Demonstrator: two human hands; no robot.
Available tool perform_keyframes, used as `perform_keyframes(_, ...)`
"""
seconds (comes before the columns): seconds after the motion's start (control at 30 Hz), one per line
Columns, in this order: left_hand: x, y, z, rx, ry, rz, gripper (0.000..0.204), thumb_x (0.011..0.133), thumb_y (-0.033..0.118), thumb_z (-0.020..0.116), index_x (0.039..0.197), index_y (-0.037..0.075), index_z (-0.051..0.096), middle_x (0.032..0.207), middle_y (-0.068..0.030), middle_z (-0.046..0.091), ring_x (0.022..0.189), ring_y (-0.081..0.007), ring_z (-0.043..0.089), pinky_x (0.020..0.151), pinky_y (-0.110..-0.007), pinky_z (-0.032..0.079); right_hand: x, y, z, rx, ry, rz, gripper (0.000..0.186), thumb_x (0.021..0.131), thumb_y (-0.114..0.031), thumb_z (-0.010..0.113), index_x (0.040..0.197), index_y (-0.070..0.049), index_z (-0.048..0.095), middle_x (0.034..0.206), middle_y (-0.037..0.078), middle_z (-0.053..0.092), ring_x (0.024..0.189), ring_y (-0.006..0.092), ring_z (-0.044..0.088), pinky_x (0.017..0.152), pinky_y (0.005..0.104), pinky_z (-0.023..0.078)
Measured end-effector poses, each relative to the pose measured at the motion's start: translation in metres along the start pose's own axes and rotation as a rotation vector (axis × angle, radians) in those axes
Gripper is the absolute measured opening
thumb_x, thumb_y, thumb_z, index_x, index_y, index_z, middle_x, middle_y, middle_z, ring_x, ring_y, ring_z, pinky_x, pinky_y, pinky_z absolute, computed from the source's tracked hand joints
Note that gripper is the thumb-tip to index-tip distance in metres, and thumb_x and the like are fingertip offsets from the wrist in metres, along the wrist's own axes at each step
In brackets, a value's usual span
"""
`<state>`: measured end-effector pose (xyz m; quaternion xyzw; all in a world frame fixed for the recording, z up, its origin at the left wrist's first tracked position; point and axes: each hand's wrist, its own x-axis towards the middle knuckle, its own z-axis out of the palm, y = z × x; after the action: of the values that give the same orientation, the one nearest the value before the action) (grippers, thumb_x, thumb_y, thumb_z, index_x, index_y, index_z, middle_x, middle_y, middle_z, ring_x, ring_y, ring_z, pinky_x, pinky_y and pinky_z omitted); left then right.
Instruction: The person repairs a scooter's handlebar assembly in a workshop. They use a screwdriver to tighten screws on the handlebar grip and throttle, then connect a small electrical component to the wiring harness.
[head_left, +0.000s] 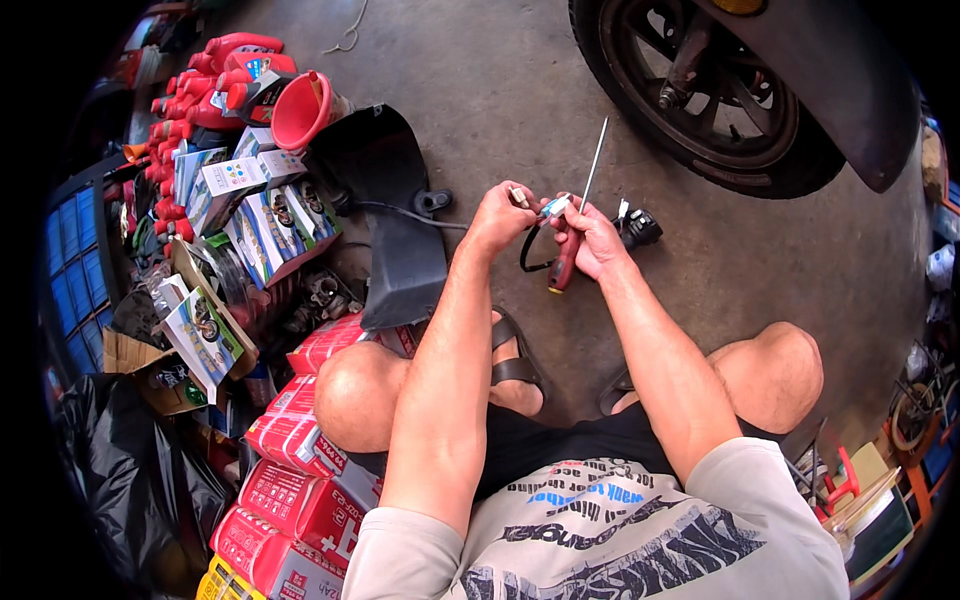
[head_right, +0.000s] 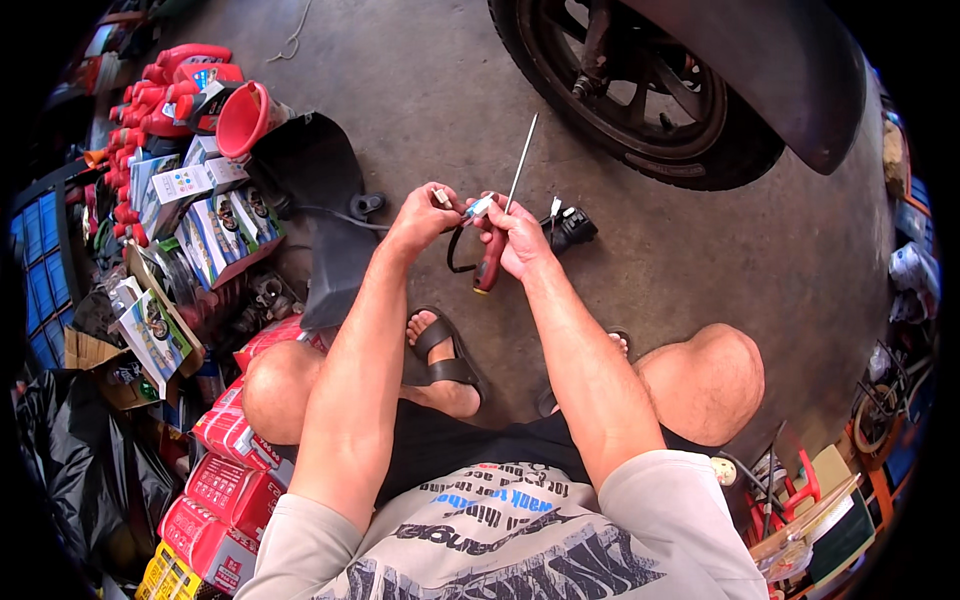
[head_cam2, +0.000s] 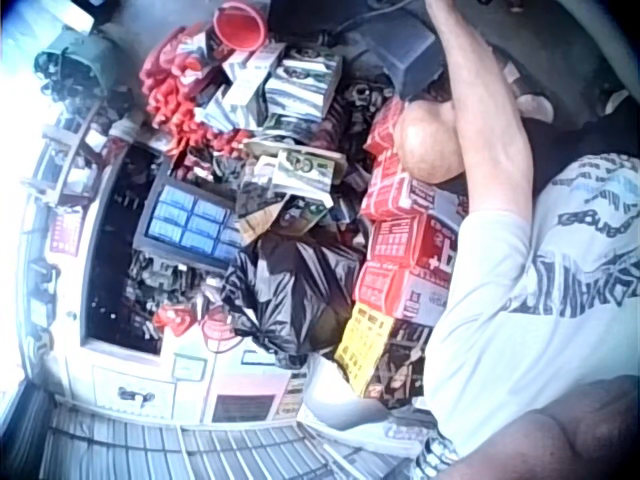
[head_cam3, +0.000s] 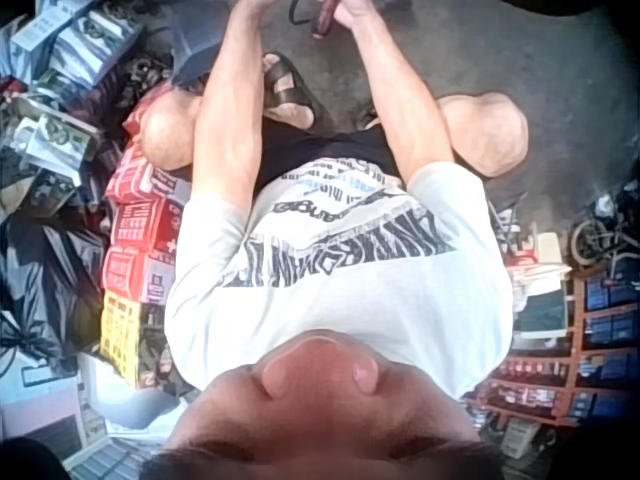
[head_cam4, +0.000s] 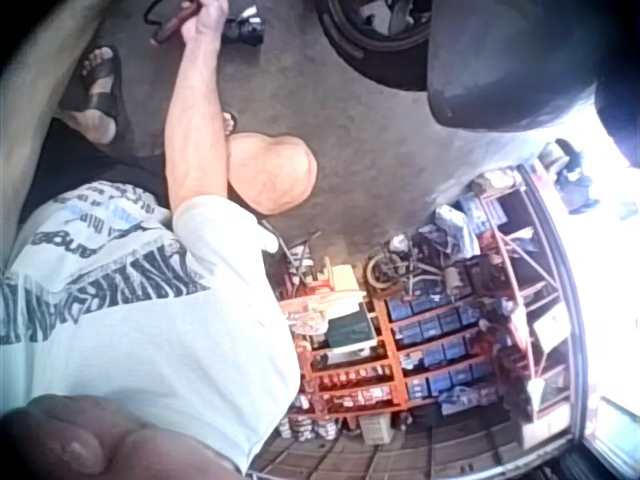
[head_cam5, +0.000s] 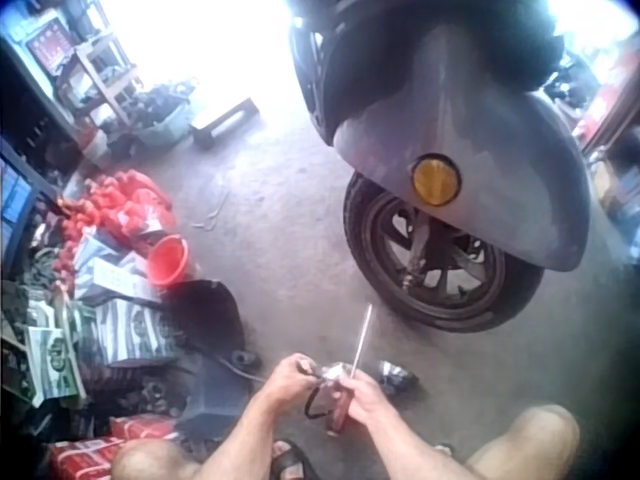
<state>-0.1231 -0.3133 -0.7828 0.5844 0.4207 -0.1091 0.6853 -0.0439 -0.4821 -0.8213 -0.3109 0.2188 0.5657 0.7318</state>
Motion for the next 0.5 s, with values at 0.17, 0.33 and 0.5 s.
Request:
perform_keyframes(0.17, -0.005, 0.006, -0.001, -0.06, 0.011, -0.021, 0.027, 0.073, -0.006, 0.07, 0.094, 0.005, 0.057, 0.083, -0.003, 0.065, 0.074, -0.0106, 0.06, 0.065, -0.025, 0.05, 0.001, 0.005, -0.001, 0.038, 0.016, -0.005, 0.018, 0.098, -0.014, 0.06, 0.116, -0.009, 0.06, 0.116, 0.009, 0.068, 0.08, 0.0113, 0.062, 0.066, 0.026, 0.047)
perform_keyframes(0.33, -0.005, 0.008, -0.005, -0.139, 0.003, -0.046, 0.027, 0.073, -0.007, 0.068, 0.093, 0.006, 0.056, 0.083, -0.0034, 0.065, 0.072, -0.0106, 0.061, 0.062, -0.024, 0.048, 0.002, 0.006, -0.001, 0.105, -0.011, 0.013, 0.019, 0.099, -0.013, 0.059, 0.117, -0.009, 0.06, 0.117, 0.009, 0.067, 0.08, 0.0114, 0.061, 0.067, 0.0272, 0.047)
perform_keyframes(0.5, -0.007, 0.018, -0.007, -0.149, -0.026, -0.066, 0.026, 0.074, -0.008, 0.067, 0.091, 0.007, 0.055, 0.088, -0.0065, 0.069, 0.075, -0.0118, 0.063, 0.064, -0.024, 0.05, 0.004, 0.008, -0.001, 0.157, -0.054, 0.014, 0.02, 0.099, -0.014, 0.059, 0.118, -0.009, 0.06, 0.123, 0.01, 0.065, 0.081, 0.011, 0.06, 0.068, 0.0275, 0.048)
